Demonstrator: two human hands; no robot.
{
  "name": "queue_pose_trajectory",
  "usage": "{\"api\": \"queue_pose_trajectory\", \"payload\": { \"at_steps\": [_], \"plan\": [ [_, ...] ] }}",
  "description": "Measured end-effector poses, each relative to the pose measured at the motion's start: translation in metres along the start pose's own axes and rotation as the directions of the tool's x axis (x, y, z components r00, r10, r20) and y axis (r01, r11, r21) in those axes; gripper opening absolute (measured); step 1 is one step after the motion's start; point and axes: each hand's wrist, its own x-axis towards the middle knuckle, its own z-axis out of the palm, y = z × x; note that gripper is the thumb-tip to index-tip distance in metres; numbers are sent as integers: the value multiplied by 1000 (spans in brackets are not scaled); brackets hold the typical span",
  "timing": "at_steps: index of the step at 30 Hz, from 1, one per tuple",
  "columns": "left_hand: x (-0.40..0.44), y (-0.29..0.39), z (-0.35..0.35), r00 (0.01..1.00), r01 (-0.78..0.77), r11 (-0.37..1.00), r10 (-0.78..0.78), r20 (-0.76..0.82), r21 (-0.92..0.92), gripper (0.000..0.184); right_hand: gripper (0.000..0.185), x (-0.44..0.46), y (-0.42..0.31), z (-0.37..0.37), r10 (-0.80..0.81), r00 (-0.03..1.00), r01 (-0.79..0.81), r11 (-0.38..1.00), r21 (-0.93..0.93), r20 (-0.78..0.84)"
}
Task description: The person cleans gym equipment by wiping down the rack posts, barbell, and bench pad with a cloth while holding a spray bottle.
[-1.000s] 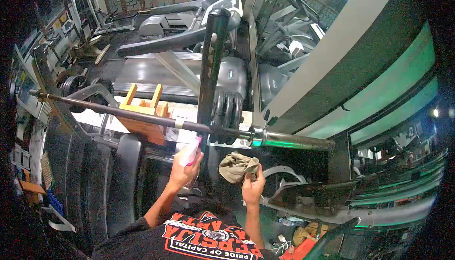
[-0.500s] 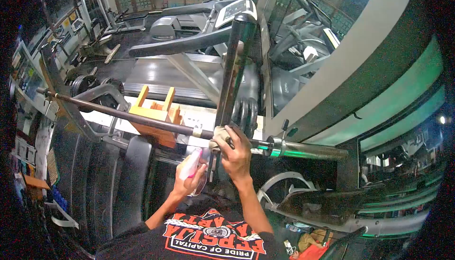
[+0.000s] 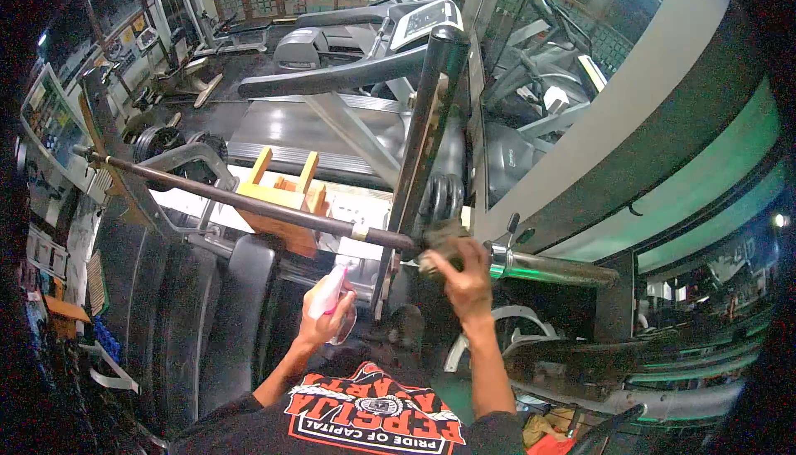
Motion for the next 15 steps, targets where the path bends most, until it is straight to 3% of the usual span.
{"api": "queue_pose_trajectory", "payload": {
  "at_steps": [1,2,3,4,6,7,9,11,15],
  "plan": [
    [-2,0,-1,998,57,997,-57,11,-49,12,50,0,4,-5,-1,1000,1,1000,1,-1],
    [-3,1,-1,993,114,989,-112,24,-98,12,50,2,6,-12,122,992,-122,993,0,-15],
    [-3,0,-2,993,114,989,-112,22,-99,12,50,4,7,-17,242,970,-242,970,0,-28],
    [-2,-1,-3,997,75,994,-73,24,-78,12,50,8,4,-18,239,971,-239,971,0,-28],
    [-5,-3,-5,999,41,998,-39,35,-50,13,51,17,-12,-13,356,931,-333,920,207,-83],
    [-8,-4,-6,993,108,991,-104,59,-77,13,50,24,-26,-10,373,926,-338,893,298,-67],
    [-11,-3,-9,981,178,979,-169,91,-100,13,47,49,-57,-3,201,972,-138,908,396,-122],
    [-9,3,-13,993,97,995,-95,63,-31,15,42,64,-74,23,29,996,8,909,416,-84],
    [-19,-8,-15,999,42,999,-42,3,-24,18,35,80,-95,72,-77,994,48,948,313,82]
  ]
}}
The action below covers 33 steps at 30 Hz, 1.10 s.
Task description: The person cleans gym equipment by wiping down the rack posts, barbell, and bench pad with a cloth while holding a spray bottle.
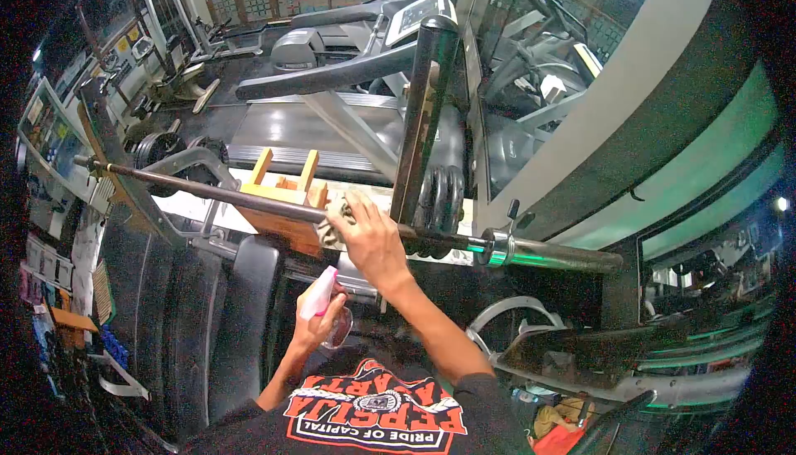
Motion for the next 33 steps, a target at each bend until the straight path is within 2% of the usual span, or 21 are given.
{"api": "queue_pose_trajectory", "payload": {
  "at_steps": [2,3,5,7,10,12,13,15,17,19,21,23,25,26,28,33],
  "plan": [
    [-5,1,-6,990,140,989,-138,34,-48,27,40,3,-1,5,-6,999,3,998,-64,-40],
    [-8,-3,-7,990,139,989,-137,31,-51,27,40,4,-1,2,-9,999,7,998,-66,-39],
    [-14,-16,-6,986,166,985,-164,41,-55,37,44,3,0,-5,43,998,-43,999,8,54],
    [-14,-13,-7,975,216,974,-212,64,-69,35,47,3,2,-5,43,997,-45,999,18,65],
    [-14,-5,-6,969,246,951,-239,58,-188,35,55,1,7,-10,72,993,-85,985,153,89],
    [-15,-9,-6,936,349,904,-325,132,-246,41,57,1,11,-14,72,993,-90,972,218,92],
    [-17,-14,-5,937,347,905,-323,132,-247,41,59,3,12,-17,72,993,-96,953,286,95],
    [-19,-23,-1,974,226,957,-219,62,-180,43,60,6,15,-28,100,987,-137,937,322,130],
    [-19,-21,-2,965,264,940,-253,75,-215,43,61,11,22,-36,42,980,-132,869,476,195],
    [-19,-20,-2,953,302,920,-289,88,-250,43,60,13,31,-38,22,984,-102,883,458,176],
    [-17,-21,-3,938,345,902,-322,126,-260,44,56,15,37,-48,-10,972,-94,898,431,234],
    [-18,-25,-4,954,299,922,-280,112,-247,44,44,13,37,-64,-6,942,-145,895,421,337],
    [-19,-29,-5,966,257,938,-239,102,-233,43,43,6,27,-76,117,903,-236,939,250,412],
    [-19,-31,-5,970,241,942,-223,102,-234,44,43,0,26,-80,118,903,-237,938,251,412],
    [-17,-31,-5,972,227,945,-206,110,-237,44,48,-13,25,-89,103,954,-146,980,136,282],
    [-10,-19,-5,930,363,873,-316,189,-326,37,56,-34,40,-103,38,944,-115,969,218,329]
  ]
}}
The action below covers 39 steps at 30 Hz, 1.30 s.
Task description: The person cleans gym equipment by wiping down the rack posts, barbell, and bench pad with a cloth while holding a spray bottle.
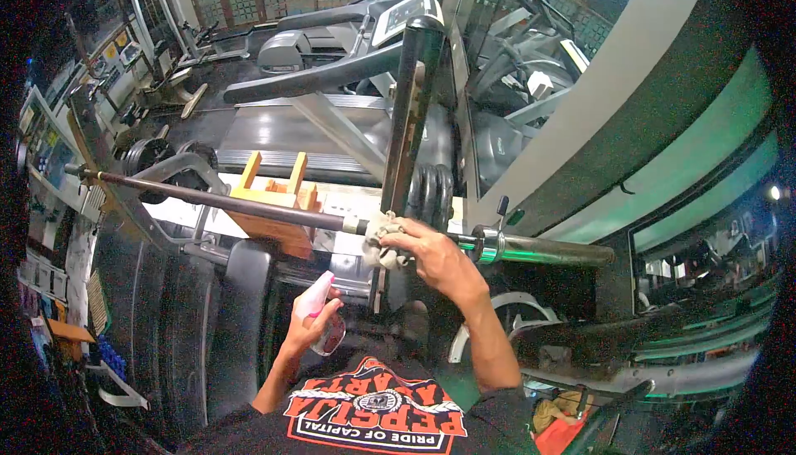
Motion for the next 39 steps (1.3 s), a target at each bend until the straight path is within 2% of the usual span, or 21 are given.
{"api": "queue_pose_trajectory", "payload": {
  "at_steps": [1,3,6,8,10,12,14,16,18,20,22,24,26,28,30,31,33,34,36,38,39],
  "plan": [
    [2,-3,1,1000,5,1000,-5,8,-2,37,59,-5,0,-6,57,998,-58,998,31,27],
    [9,-10,2,982,-188,969,184,42,163,31,64,-11,-10,-25,156,987,-159,983,93,47],
    [15,-8,8,982,-188,969,181,61,162,28,64,-31,9,-39,315,947,-310,948,-72,66],
    [18,-5,10,976,-212,963,199,90,166,27,61,-38,15,-45,233,972,-235,970,-64,-31],
    [21,6,13,970,-234,958,218,110,167,26,57,-40,7,-52,329,938,-342,930,-133,-110],
    [21,21,15,974,-193,949,153,168,248,25,53,-31,1,-43,384,919,-395,897,-198,-92],
    [25,15,16,958,-262,924,214,192,279,24,50,-17,1,-24,360,910,-401,890,-215,-205],
    [27,14,18,939,-327,893,269,215,308,24,49,-4,11,16,239,910,-268,963,-41,-338],
    [26,17,19,963,-221,925,157,218,309,24,44,3,12,45,126,877,-283,915,-287,-464],
    [29,9,18,947,-297,903,238,215,309,24,44,-8,12,58,10,833,-248,900,-358,-552],
    [28,13,20,928,-364,877,315,197,312,23,46,-21,15,60,-19,850,-204,909,-364,-526],
    [24,23,20,979,-163,960,128,160,229,21,47,-35,19,54,-45,863,-166,916,-366,-503],
    [25,16,18,968,-217,941,174,178,260,20,50,-48,21,41,-50,906,-90,948,-306,-421],
    [25,14,14,957,-266,919,216,191,291,19,47,-55,12,22,147,877,-254,950,-182,-457],
    [22,18,13,977,-68,959,8,215,274,42,45,-52,9,4,190,827,-321,932,-167,-530],
    [24,14,14,977,-66,959,6,215,274,42,44,-51,8,-2,136,829,-349,884,-311,-543],
    [34,6,17,891,-448,831,382,245,330,19,44,-42,10,-7,99,832,-332,877,-348,-546],
    [33,10,17,891,-447,831,381,248,331,19,45,-38,10,-6,63,835,-316,869,-381,-547],
    [27,22,19,967,-180,943,117,227,279,18,42,-30,13,3,158,849,-368,862,-349,-505],
    [27,26,21,963,-202,935,135,234,291,18,36,-21,18,7,352,818,-509,812,-287,-455],
    [27,28,21,960,-225,926,158,232,303,18,31,-18,25,7,333,831,-489,819,-301,-446]
  ]
}}
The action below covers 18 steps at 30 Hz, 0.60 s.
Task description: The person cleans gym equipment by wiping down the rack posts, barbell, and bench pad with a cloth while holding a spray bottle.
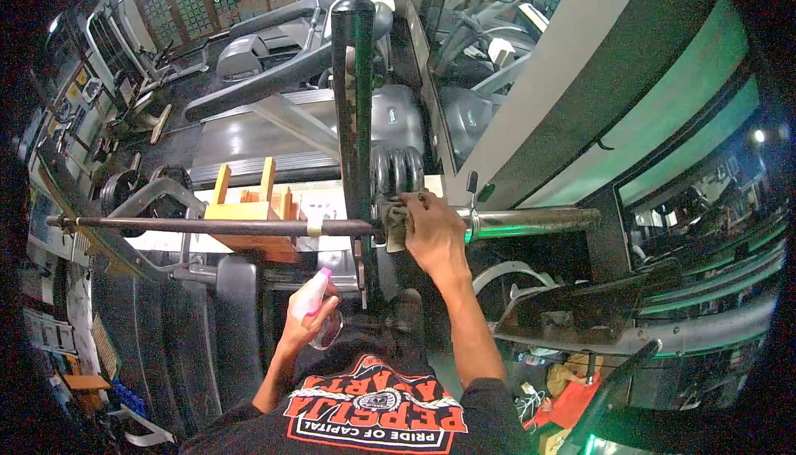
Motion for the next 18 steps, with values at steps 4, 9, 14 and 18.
{"api": "queue_pose_trajectory", "payload": {
  "at_steps": [4,9,14,18],
  "plan": [
    [-3,-4,-1,999,-42,999,42,-3,34,18,32,17,4,13,195,960,-169,976,-139,203],
    [-13,-10,1,992,27,976,-52,-111,-218,23,34,12,4,16,106,987,-115,991,73,123],
    [-20,-10,-6,992,87,982,-101,-77,-170,28,54,-31,-6,18,-14,977,64,971,230,-215],
    [-20,-9,-8,985,110,976,-133,-112,-190,27,49,-69,2,32,41,961,63,930,363,-272]
  ]
}}
